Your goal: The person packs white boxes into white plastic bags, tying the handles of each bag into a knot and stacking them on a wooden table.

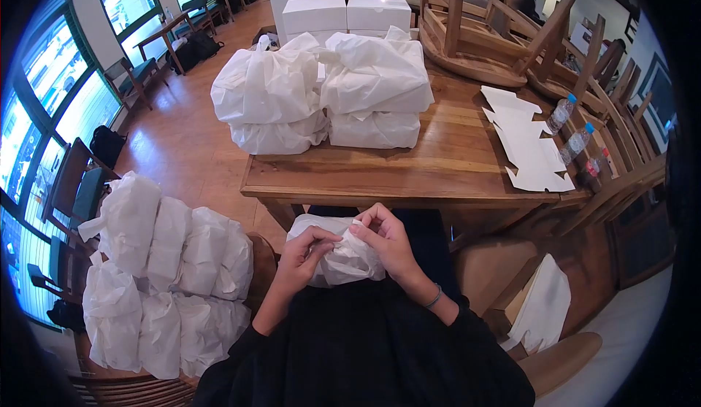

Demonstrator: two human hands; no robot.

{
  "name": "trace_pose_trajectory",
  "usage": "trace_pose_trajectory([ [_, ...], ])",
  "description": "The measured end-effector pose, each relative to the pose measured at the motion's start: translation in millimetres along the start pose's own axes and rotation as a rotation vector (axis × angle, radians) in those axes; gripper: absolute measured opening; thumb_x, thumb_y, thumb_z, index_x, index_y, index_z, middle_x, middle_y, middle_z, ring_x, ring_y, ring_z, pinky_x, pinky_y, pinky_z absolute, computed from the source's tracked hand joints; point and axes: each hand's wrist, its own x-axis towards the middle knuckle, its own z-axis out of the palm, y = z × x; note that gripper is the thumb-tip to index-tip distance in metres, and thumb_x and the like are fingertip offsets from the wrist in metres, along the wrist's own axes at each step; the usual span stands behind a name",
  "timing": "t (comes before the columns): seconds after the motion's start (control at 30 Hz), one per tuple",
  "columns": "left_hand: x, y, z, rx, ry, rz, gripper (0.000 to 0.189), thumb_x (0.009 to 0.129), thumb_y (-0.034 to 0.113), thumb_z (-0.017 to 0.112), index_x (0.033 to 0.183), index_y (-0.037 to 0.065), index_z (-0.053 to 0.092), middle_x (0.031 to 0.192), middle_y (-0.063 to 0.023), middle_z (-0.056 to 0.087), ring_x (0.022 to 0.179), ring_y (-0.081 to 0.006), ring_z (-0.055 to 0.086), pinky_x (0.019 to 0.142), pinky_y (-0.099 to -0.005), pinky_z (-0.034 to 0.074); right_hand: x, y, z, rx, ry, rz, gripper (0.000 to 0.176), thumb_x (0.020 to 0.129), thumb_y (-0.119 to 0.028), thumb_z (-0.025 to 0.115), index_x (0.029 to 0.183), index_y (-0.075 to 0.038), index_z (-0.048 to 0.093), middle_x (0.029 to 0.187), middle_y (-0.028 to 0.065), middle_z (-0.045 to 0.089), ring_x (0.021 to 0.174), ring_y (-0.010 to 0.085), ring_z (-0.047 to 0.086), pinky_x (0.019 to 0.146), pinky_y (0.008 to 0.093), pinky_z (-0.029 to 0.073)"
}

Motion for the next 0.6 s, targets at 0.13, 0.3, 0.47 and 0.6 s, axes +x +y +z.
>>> trace_pose_trajectory([
  [0.13,4,3,2,0.008,0.017,0.054,0.012,0.095,0.002,0.066,0.107,-0.001,0.068,0.100,-0.0072,0.067,0.096,-0.0131,0.064,0.087,-0.0267,0.050,0,0,1,0.023,0.011,-0.031,0.021,0.094,-0.009,0.072,0.092,-0.007,0.051,0.095,-0.0001,0.058,0.087,0.0050,0.054,0.079,0.0228,0.046],
  [0.3,0,-6,3,-0.117,-0.003,-0.054,0.017,0.097,0.003,0.066,0.112,-0.002,0.063,0.106,-0.0064,0.066,0.098,-0.0125,0.064,0.088,-0.0260,0.050,0,2,-1,0.009,-0.022,-0.003,0.021,0.094,-0.009,0.072,0.091,-0.007,0.051,0.094,-0.0007,0.057,0.087,0.0052,0.053,0.080,0.0224,0.045],
  [0.47,-5,-15,8,-0.216,0.018,-0.030,0.014,0.098,0.002,0.063,0.112,0.000,0.059,0.105,-0.0047,0.062,0.095,-0.0111,0.060,0.085,-0.0244,0.047,1,3,-3,0.013,-0.037,0.059,0.022,0.092,-0.008,0.073,0.088,-0.009,0.051,0.094,-0.0013,0.056,0.087,0.0047,0.052,0.080,0.0215,0.043],
  [0.6,-3,-14,7,-0.164,-0.059,0.078,0.008,0.099,0.001,0.060,0.107,0.001,0.059,0.103,-0.0049,0.060,0.094,-0.0122,0.057,0.086,-0.0258,0.044,1,4,-4,0.013,-0.043,0.048,0.021,0.094,-0.009,0.072,0.090,-0.008,0.051,0.091,-0.0017,0.056,0.083,0.0038,0.051,0.076,0.0209,0.043],
])
